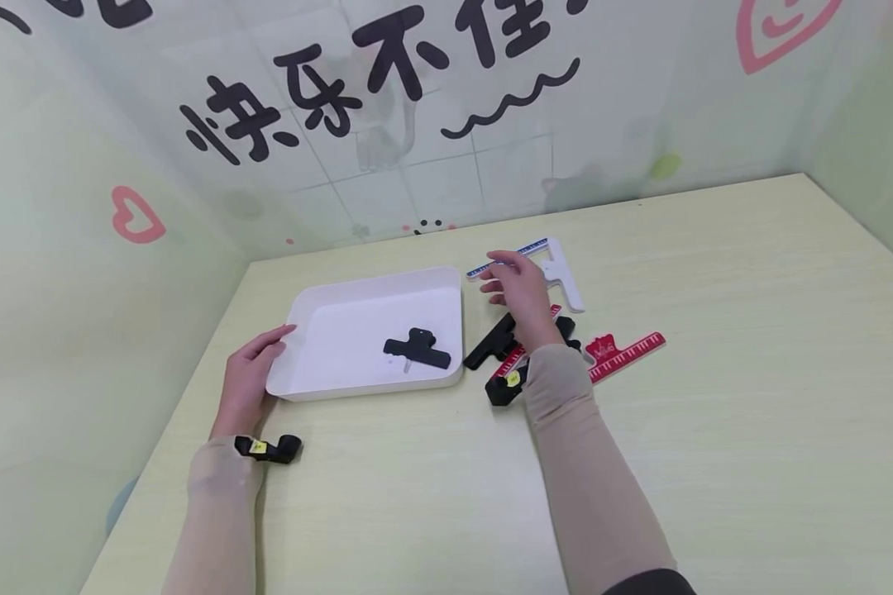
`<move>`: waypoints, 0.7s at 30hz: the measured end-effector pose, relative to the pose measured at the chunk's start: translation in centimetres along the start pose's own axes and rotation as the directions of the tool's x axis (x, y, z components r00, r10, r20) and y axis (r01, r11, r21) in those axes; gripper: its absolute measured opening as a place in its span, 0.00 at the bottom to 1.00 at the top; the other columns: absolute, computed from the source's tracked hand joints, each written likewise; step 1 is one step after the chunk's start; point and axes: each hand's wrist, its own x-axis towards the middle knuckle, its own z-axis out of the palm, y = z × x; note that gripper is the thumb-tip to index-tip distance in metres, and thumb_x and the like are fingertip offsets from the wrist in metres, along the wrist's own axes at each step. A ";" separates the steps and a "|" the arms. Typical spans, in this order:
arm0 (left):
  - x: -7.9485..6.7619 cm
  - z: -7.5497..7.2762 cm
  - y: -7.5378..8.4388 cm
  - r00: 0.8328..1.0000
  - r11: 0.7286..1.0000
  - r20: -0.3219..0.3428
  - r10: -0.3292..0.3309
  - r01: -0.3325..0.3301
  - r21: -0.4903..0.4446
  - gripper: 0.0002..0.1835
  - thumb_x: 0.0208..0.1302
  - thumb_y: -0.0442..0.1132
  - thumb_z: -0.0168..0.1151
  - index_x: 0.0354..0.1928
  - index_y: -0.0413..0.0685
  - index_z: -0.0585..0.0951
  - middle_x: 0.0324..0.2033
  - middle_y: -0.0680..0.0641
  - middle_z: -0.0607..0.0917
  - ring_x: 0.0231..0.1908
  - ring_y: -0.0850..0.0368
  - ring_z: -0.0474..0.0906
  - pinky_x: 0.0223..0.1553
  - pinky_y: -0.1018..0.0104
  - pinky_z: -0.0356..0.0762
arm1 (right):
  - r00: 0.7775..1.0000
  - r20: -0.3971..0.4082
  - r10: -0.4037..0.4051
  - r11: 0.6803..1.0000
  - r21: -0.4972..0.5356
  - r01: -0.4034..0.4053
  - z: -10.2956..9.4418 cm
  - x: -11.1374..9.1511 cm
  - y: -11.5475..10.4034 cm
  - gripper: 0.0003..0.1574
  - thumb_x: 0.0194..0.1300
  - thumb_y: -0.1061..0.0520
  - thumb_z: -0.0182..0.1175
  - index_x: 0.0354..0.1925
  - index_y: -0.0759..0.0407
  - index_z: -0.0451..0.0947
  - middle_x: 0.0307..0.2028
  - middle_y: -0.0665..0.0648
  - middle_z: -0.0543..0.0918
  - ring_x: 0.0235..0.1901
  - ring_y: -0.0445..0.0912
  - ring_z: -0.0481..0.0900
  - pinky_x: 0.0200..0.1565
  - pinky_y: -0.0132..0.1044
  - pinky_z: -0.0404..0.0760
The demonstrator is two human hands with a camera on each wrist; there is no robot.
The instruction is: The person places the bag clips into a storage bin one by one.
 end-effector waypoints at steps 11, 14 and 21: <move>0.0 0.0 -0.4 1.000 1.000 -0.022 0.003 -0.003 0.003 0.14 0.63 0.46 0.53 0.50 0.62 0.79 0.58 0.60 0.69 0.60 0.61 0.59 0.56 0.61 0.63 | 0.995 -0.055 0.087 0.981 0.179 -0.076 -0.7 -0.1 0.0 0.29 0.67 0.56 0.45 0.65 0.51 0.54 0.52 0.61 0.72 0.45 0.49 0.76 0.46 0.35 0.75; 0.0 0.0 -0.4 1.000 1.000 -0.019 0.002 -0.002 0.000 0.15 0.62 0.47 0.53 0.50 0.62 0.79 0.58 0.59 0.69 0.60 0.61 0.59 0.56 0.62 0.63 | 0.992 -0.063 0.110 0.982 0.158 -0.099 -0.7 -0.1 0.0 0.35 0.66 0.57 0.47 0.67 0.50 0.47 0.54 0.60 0.71 0.46 0.49 0.76 0.45 0.35 0.75; -0.1 0.3 -0.1 1.000 1.000 -0.021 0.000 0.000 0.010 0.14 0.62 0.47 0.53 0.50 0.63 0.79 0.58 0.61 0.69 0.59 0.64 0.59 0.55 0.64 0.64 | 0.988 -0.070 0.138 0.967 0.224 -0.119 -0.9 0.1 -0.2 0.43 0.65 0.59 0.48 0.69 0.47 0.36 0.59 0.60 0.62 0.49 0.51 0.73 0.46 0.35 0.75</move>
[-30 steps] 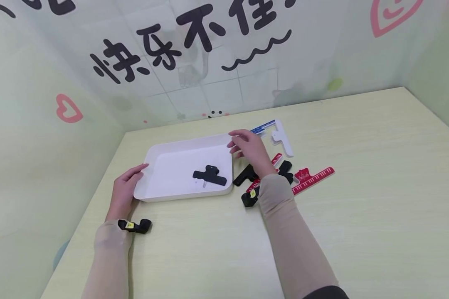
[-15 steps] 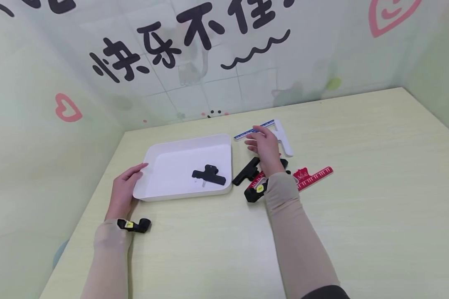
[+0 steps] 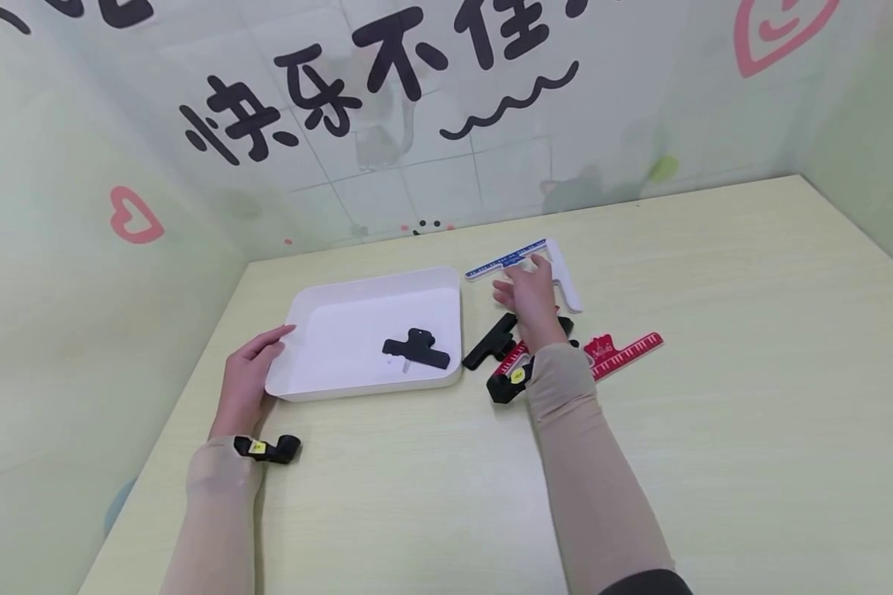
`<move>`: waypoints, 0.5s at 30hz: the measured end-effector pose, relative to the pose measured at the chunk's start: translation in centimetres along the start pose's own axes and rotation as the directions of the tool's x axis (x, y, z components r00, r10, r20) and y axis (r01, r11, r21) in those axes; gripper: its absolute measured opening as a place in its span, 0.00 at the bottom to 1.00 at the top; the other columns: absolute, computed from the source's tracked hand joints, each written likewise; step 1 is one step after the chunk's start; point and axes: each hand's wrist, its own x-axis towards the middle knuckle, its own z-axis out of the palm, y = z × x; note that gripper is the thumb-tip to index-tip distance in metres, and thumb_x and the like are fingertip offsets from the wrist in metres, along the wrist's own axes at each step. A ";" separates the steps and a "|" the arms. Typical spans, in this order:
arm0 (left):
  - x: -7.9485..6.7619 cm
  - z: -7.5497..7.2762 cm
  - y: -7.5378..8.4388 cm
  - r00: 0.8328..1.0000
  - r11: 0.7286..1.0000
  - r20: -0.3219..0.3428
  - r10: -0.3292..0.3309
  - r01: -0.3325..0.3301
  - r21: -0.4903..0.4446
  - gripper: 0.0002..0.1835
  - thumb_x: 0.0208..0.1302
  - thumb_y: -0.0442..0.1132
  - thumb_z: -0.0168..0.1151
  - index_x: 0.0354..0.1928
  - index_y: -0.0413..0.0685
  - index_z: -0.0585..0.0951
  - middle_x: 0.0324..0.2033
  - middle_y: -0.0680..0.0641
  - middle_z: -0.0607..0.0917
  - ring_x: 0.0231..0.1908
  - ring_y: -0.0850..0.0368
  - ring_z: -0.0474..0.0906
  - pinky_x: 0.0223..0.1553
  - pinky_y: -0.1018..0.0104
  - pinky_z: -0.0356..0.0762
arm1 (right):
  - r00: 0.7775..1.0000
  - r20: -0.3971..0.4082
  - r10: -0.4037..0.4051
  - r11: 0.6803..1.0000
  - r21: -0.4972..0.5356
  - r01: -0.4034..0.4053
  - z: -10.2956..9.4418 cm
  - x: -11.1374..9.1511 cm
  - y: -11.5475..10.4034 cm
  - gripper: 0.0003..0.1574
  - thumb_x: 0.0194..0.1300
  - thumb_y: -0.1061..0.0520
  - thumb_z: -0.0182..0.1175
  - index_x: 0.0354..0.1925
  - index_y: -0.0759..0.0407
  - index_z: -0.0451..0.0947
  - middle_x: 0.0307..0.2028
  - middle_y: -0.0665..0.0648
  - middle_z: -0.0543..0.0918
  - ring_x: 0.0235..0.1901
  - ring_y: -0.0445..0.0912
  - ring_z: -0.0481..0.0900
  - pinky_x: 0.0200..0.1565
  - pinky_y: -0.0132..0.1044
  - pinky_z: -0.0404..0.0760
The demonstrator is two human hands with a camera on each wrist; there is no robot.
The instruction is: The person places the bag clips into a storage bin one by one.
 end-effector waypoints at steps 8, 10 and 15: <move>0.5 -0.2 0.1 1.000 1.000 0.006 0.000 0.000 0.000 0.14 0.63 0.47 0.52 0.50 0.63 0.79 0.58 0.61 0.69 0.59 0.64 0.59 0.55 0.64 0.64 | 1.000 -0.025 -0.005 0.993 0.119 0.008 0.0 -0.1 0.0 0.44 0.65 0.59 0.48 0.69 0.44 0.34 0.64 0.58 0.54 0.52 0.49 0.71 0.47 0.34 0.74; 0.6 -0.2 0.2 1.000 1.000 0.012 -0.004 0.004 0.002 0.14 0.63 0.47 0.52 0.50 0.63 0.78 0.58 0.61 0.68 0.60 0.64 0.59 0.56 0.64 0.64 | 0.999 -0.043 -0.011 0.991 0.131 0.016 0.1 -0.1 0.0 0.44 0.65 0.60 0.48 0.69 0.45 0.34 0.64 0.57 0.53 0.51 0.49 0.72 0.47 0.34 0.74; 0.9 -0.3 0.2 1.000 1.000 0.015 -0.006 0.006 0.002 0.14 0.63 0.47 0.52 0.50 0.63 0.79 0.58 0.61 0.69 0.60 0.63 0.59 0.56 0.63 0.64 | 0.996 -0.084 -0.026 0.988 0.148 0.038 0.4 -0.2 0.0 0.46 0.64 0.60 0.48 0.68 0.45 0.31 0.63 0.58 0.53 0.51 0.50 0.71 0.48 0.35 0.73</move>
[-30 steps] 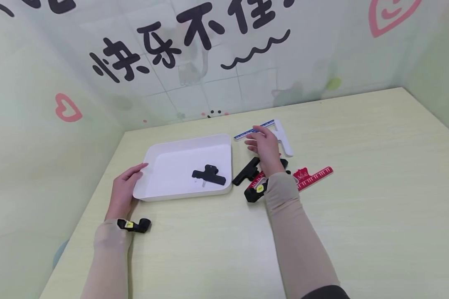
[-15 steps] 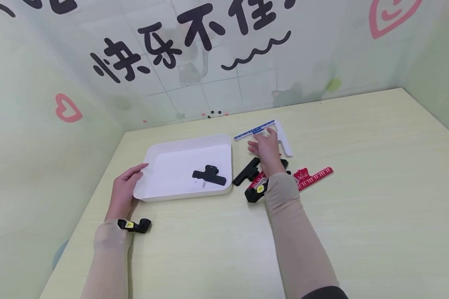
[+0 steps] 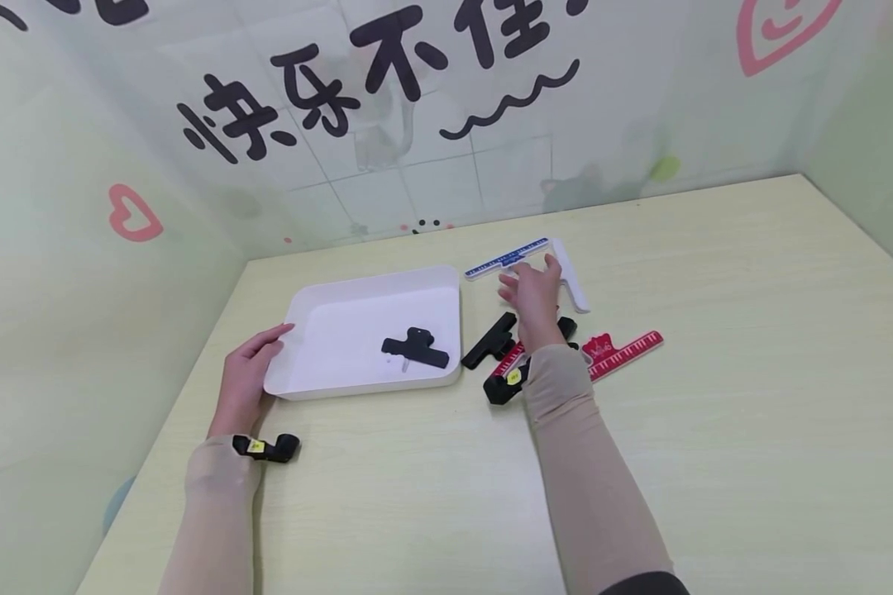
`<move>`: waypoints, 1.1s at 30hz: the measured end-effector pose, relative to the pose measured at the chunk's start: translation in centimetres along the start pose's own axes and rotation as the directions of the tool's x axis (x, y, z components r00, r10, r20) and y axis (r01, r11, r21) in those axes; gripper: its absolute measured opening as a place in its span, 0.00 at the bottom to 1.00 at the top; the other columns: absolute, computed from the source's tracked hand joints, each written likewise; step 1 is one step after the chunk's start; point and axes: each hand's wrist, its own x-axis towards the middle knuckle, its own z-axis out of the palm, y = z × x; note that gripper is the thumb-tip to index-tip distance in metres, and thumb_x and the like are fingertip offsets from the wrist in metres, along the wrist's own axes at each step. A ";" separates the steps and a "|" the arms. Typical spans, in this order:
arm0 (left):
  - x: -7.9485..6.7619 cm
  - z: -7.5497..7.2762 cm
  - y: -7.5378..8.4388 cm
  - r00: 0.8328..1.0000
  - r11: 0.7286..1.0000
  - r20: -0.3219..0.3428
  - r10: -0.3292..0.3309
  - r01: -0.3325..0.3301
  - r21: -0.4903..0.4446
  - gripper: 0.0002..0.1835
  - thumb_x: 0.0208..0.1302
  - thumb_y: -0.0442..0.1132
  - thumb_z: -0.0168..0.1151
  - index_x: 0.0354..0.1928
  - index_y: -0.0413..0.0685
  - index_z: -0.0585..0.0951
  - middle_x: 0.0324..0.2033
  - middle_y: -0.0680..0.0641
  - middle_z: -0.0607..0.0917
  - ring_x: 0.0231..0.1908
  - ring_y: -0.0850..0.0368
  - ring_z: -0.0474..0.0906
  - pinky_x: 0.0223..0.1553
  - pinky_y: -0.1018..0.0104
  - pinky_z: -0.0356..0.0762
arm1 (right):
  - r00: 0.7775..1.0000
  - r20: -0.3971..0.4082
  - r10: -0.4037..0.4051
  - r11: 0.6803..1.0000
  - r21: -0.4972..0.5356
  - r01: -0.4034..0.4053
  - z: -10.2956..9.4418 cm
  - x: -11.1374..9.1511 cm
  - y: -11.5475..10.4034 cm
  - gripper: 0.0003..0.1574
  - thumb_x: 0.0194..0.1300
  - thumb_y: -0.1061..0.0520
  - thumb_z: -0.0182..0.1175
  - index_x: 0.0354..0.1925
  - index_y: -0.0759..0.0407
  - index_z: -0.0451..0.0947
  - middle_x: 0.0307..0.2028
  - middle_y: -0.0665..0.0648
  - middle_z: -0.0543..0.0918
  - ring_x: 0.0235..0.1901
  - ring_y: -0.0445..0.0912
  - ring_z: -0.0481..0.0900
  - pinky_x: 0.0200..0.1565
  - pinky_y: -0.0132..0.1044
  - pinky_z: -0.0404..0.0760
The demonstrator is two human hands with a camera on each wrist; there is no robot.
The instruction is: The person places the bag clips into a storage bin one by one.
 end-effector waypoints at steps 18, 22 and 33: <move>-0.1 0.0 0.1 1.000 1.000 0.006 -0.005 0.005 -0.006 0.14 0.63 0.46 0.52 0.50 0.63 0.78 0.58 0.61 0.68 0.59 0.63 0.59 0.56 0.63 0.64 | 0.981 -0.081 -0.178 0.976 -0.141 0.166 0.2 0.1 0.4 0.39 0.64 0.60 0.45 0.69 0.49 0.41 0.67 0.49 0.49 0.55 0.44 0.63 0.45 0.38 0.73; -0.2 0.0 0.0 1.000 1.000 0.002 0.000 0.000 -0.015 0.14 0.63 0.46 0.52 0.50 0.63 0.78 0.58 0.60 0.69 0.60 0.62 0.59 0.56 0.62 0.63 | 0.981 -0.079 -0.176 0.969 -0.189 0.159 0.2 0.1 0.4 0.38 0.66 0.59 0.43 0.69 0.47 0.41 0.67 0.46 0.48 0.59 0.41 0.57 0.46 0.35 0.72; -0.3 0.1 -0.1 1.000 1.000 0.009 0.024 -0.024 -0.004 0.15 0.63 0.46 0.52 0.51 0.62 0.78 0.58 0.60 0.69 0.59 0.64 0.60 0.55 0.64 0.65 | 0.983 -0.052 -0.175 0.910 -0.390 0.142 0.0 0.0 0.6 0.39 0.68 0.54 0.43 0.69 0.40 0.35 0.68 0.43 0.41 0.66 0.41 0.40 0.62 0.35 0.52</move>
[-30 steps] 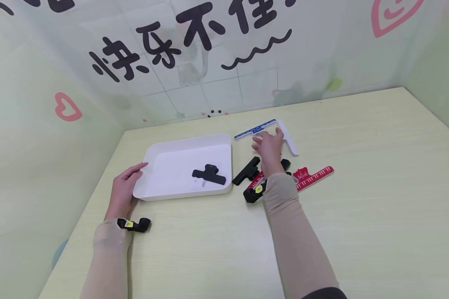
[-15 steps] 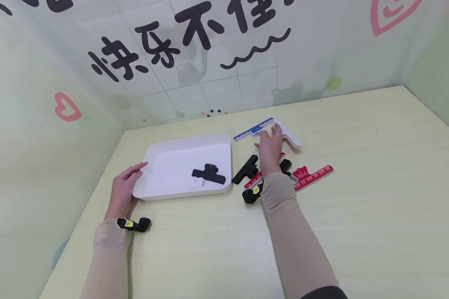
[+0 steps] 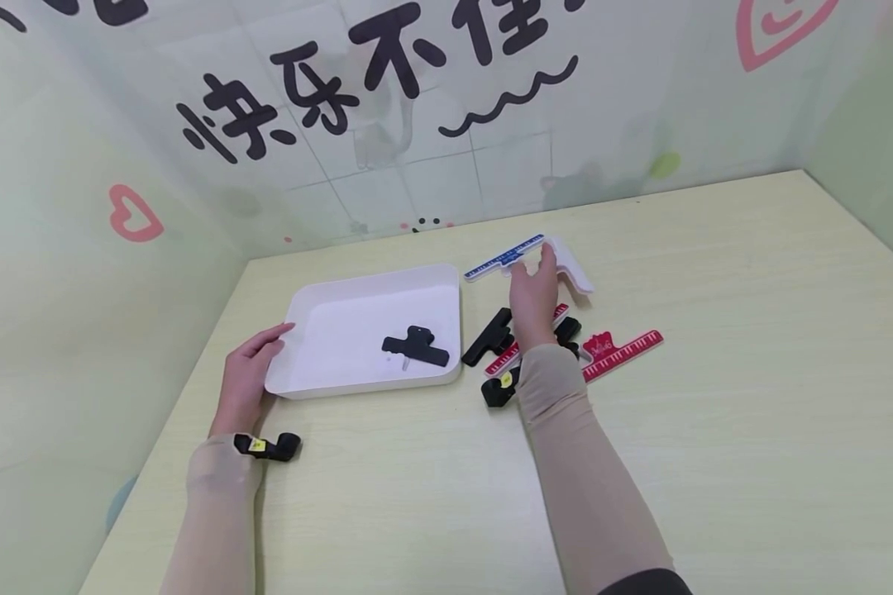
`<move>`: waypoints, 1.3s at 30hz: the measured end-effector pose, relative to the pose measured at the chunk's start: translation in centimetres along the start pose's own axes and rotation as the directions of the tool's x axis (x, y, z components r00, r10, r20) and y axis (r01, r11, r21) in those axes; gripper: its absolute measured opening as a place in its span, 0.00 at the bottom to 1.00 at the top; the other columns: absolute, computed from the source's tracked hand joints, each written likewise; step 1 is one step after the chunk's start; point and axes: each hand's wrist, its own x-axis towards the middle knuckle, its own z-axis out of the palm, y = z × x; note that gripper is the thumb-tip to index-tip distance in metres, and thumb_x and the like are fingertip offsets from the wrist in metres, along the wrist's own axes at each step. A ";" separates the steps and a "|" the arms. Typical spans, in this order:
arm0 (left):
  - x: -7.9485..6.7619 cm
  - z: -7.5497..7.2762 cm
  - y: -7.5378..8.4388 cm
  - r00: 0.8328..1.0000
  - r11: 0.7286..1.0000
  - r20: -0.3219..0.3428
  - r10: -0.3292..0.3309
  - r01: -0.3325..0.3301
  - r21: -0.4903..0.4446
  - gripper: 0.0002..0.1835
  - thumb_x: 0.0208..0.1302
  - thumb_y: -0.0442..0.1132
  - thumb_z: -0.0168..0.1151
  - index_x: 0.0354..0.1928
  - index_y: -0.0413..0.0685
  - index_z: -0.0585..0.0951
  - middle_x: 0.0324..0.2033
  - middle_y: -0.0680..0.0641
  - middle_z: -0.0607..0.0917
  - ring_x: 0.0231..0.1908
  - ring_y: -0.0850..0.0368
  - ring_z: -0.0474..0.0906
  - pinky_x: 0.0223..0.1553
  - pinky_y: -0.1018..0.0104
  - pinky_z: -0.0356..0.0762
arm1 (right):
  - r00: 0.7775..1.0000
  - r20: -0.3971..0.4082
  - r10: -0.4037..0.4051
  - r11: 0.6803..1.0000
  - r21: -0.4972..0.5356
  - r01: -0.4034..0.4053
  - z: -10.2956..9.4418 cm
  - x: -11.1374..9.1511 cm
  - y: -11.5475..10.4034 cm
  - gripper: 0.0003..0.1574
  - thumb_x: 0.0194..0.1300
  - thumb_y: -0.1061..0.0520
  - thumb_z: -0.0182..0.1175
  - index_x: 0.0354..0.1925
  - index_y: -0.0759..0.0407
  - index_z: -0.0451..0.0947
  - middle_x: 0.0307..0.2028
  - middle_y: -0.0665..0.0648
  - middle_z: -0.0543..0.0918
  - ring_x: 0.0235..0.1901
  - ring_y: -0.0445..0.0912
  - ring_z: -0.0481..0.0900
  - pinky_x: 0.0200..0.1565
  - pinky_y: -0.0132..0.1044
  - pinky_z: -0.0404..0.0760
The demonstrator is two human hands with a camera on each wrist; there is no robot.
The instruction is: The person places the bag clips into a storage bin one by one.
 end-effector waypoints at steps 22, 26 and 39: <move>0.1 -0.2 -0.2 1.000 1.000 -0.008 -0.004 0.004 -0.008 0.14 0.63 0.46 0.52 0.49 0.64 0.79 0.58 0.60 0.69 0.60 0.61 0.60 0.55 0.62 0.64 | 0.979 -0.080 -0.186 0.981 0.040 0.190 0.7 -0.4 -0.4 0.20 0.58 0.48 0.58 0.50 0.48 0.75 0.47 0.48 0.78 0.45 0.45 0.74 0.44 0.40 0.73; 0.1 -0.1 -0.1 1.000 1.000 -0.006 -0.005 0.005 -0.012 0.14 0.63 0.46 0.52 0.49 0.64 0.79 0.58 0.61 0.69 0.60 0.61 0.60 0.55 0.62 0.65 | 0.977 -0.057 -0.203 0.979 0.003 0.204 1.4 -0.8 -0.8 0.18 0.55 0.44 0.60 0.44 0.49 0.78 0.41 0.48 0.80 0.41 0.50 0.73 0.39 0.40 0.73; 0.1 -0.2 0.2 1.000 1.000 -0.002 -0.010 0.010 -0.002 0.14 0.63 0.46 0.52 0.50 0.64 0.79 0.57 0.61 0.70 0.58 0.63 0.61 0.54 0.63 0.65 | 0.965 0.147 -0.215 0.974 -0.046 0.224 3.9 -3.0 -2.3 0.21 0.54 0.39 0.58 0.37 0.53 0.76 0.34 0.53 0.81 0.37 0.44 0.77 0.35 0.37 0.77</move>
